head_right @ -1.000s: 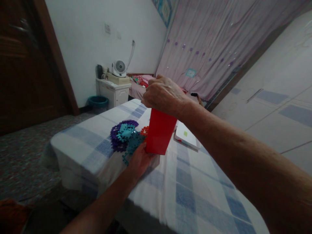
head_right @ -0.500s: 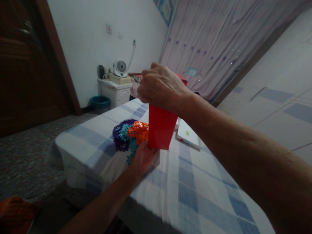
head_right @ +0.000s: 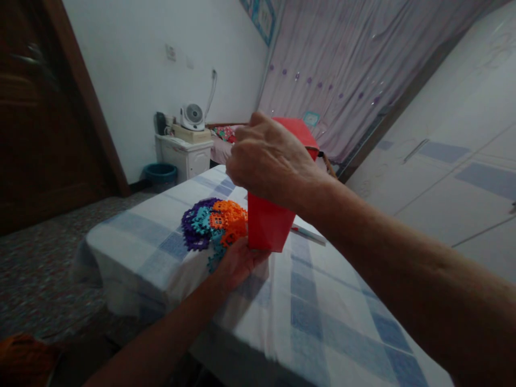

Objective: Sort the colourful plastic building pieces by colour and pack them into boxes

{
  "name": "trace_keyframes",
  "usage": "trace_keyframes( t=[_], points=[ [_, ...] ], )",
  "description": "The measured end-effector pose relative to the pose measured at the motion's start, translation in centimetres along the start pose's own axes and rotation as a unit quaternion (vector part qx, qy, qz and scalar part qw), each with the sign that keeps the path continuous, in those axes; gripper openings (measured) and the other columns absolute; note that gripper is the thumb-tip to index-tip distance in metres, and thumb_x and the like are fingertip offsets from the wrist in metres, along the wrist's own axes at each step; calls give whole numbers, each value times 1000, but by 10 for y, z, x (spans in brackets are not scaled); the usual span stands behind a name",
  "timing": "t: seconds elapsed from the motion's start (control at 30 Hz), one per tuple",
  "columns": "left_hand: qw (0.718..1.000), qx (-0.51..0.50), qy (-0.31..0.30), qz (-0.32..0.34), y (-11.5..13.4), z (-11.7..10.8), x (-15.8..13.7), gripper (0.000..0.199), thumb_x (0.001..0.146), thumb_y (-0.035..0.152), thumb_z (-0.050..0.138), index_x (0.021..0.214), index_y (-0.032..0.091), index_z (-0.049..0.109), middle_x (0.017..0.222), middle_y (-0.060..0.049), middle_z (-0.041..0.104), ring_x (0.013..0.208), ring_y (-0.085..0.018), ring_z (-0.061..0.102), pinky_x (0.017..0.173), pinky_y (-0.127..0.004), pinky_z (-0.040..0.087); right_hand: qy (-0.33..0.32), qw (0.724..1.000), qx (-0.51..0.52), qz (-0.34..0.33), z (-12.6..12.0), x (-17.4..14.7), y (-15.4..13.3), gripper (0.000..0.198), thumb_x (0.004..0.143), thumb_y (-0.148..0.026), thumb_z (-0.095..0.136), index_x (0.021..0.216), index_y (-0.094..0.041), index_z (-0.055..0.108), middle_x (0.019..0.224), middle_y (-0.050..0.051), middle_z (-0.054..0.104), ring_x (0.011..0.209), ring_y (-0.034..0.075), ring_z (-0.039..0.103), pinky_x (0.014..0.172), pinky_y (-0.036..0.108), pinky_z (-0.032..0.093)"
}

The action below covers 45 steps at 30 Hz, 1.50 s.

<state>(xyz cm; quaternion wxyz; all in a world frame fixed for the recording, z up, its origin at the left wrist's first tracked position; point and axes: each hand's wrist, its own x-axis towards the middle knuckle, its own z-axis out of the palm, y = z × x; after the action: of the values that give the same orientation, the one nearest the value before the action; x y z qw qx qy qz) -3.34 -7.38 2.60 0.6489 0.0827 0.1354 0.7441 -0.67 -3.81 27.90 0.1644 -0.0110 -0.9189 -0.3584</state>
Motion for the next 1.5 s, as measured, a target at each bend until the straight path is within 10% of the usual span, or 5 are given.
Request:
trace_keyframes(
  t=[0.43, 0.67, 0.83, 1.1, 1.5],
  points=[
    [973, 215, 79, 38, -13, 2, -6, 20, 69, 19, 63, 89, 17, 63, 82, -1, 69, 72, -14, 64, 70, -28, 54, -61, 996, -2, 63, -25, -215, -11, 45, 99, -38, 24, 77, -29, 61, 70, 3, 57, 68, 20, 51, 85, 42, 37],
    [927, 374, 32, 26, -10, 24, 11, 33, 76, 34, 62, 104, 16, 62, 111, -12, 68, 96, -20, 66, 88, -36, 49, -62, 958, -83, 268, 4, -317, 8, 52, 96, -57, 27, 76, -24, 63, 71, 4, 64, 67, 22, 57, 79, 40, 40],
    [805, 594, -12, -5, -35, 16, 49, 19, 75, 23, 55, 88, 16, 66, 90, -9, 70, 85, -20, 65, 77, -33, 49, -115, 894, -128, 414, 57, -302, 15, 28, 92, -38, 48, 83, -17, 66, 82, 8, 67, 80, 24, 60, 79, 36, 39],
    [573, 782, -167, 179, -51, -11, 61, 22, 82, 16, 47, 92, 20, 66, 90, -5, 66, 87, -17, 60, 83, -30, 45, -164, 814, -57, 554, 144, -231, 35, 24, 93, -37, 46, 100, -16, 58, 99, 11, 66, 79, 22, 66, 60, 28, 37],
    [536, 794, -217, 186, -50, -14, 66, 23, 83, 13, 45, 88, 20, 67, 95, -8, 65, 93, -20, 58, 86, -32, 45, -169, 791, 101, 579, 221, -159, 37, 31, 95, -37, 42, 107, -15, 60, 106, 15, 67, 92, 23, 65, 74, 31, 44]
  ],
)
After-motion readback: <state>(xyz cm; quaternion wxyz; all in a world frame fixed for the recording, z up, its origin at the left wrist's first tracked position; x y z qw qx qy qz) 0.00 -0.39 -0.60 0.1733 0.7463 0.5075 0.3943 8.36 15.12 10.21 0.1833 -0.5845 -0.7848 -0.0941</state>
